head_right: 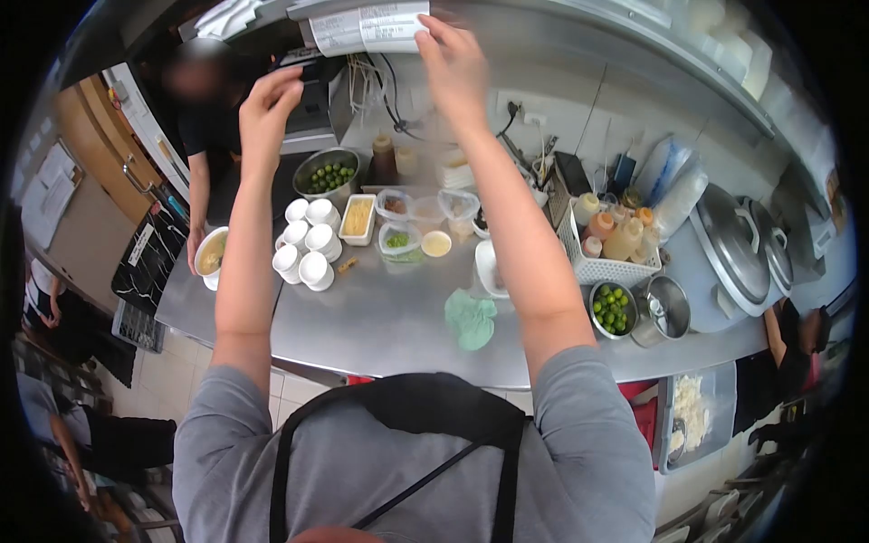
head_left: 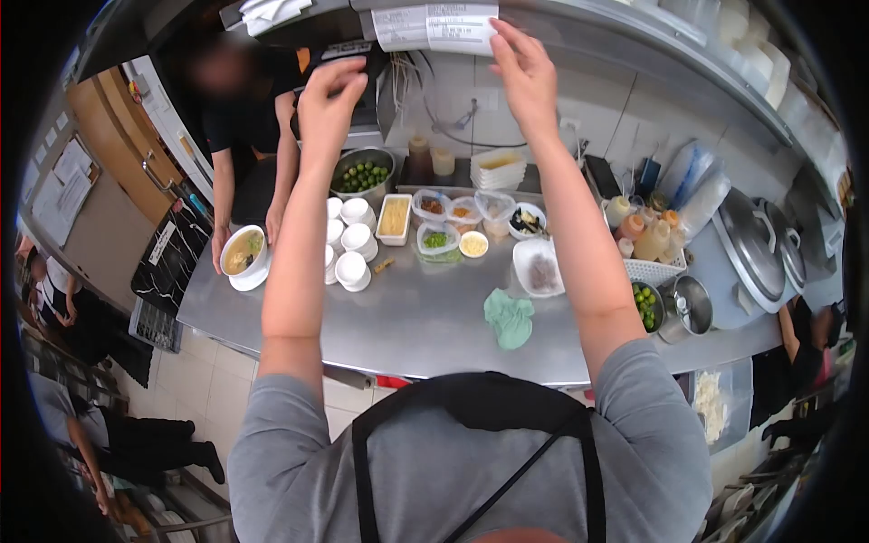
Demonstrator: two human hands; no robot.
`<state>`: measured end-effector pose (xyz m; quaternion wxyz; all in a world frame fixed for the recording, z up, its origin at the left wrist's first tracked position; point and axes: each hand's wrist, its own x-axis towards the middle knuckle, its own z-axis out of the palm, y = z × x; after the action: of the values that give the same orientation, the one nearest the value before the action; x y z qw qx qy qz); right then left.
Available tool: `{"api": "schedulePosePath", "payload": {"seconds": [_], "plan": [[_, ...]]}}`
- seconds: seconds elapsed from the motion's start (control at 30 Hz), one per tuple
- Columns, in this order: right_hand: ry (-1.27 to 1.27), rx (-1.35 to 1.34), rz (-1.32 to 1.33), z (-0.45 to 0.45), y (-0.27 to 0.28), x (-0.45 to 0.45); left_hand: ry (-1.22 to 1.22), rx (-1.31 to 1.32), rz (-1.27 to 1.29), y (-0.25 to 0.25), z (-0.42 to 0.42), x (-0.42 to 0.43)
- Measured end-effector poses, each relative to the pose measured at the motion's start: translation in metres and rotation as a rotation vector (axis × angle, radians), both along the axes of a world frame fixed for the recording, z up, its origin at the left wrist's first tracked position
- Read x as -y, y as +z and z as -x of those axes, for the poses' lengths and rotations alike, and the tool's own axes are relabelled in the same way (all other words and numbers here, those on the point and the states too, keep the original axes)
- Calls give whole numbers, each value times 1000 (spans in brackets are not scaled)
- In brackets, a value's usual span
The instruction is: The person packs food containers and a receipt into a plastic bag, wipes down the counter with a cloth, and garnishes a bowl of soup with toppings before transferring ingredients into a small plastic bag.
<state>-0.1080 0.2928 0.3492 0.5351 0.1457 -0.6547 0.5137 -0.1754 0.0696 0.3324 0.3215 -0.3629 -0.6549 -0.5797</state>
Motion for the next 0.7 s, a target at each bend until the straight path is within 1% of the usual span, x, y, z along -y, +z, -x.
{"api": "schedulePosePath", "payload": {"seconds": [0.03,0.1,0.13,0.17,0.2,0.23,0.27,0.3,0.33,0.37,0.4,0.43,0.47,0.53,0.6,0.67,0.7], "plan": [[-6,24,13,-9,-17,-6,-14,43,113,-18,-15,12],[-175,37,-178,-38,-62,-16,-218,307,372,-58,-56,37],[-128,240,-273,-47,-104,-27,-272,246,742,-89,-57,61],[-72,438,-366,-56,-150,-34,-261,391,1019,-117,-78,81],[-1,619,-385,-81,-185,-27,-510,523,1152,-153,-91,101],[-4,998,-430,-102,-228,-28,-661,724,1408,-176,-107,116],[-28,987,-580,-119,-286,-34,-866,951,1485,-213,-124,139],[-88,1026,-700,-143,-317,-31,-936,1007,1543,-222,-150,148],[-147,1061,-819,-164,-340,-25,-1065,1069,1636,-254,-166,168],[-147,1079,-809,-179,-362,-17,-1109,1092,1458,-293,-188,198],[-229,1089,-843,-191,-382,-9,-1125,1159,1375,-314,-209,220],[-312,1098,-879,-199,-392,-4,-1114,1223,1338,-320,-222,231],[-313,1116,-874,-200,-389,0,-1088,1275,1335,-320,-230,239],[-142,1139,-896,-191,-380,13,-1035,1339,1335,-316,-239,248],[-286,902,-972,-166,-387,13,-994,1359,1344,-310,-242,253],[-363,983,-810,-127,-413,17,-956,1377,1364,-301,-240,257],[-388,982,-781,-111,-415,25,-938,1381,1372,-297,-236,259]]}}
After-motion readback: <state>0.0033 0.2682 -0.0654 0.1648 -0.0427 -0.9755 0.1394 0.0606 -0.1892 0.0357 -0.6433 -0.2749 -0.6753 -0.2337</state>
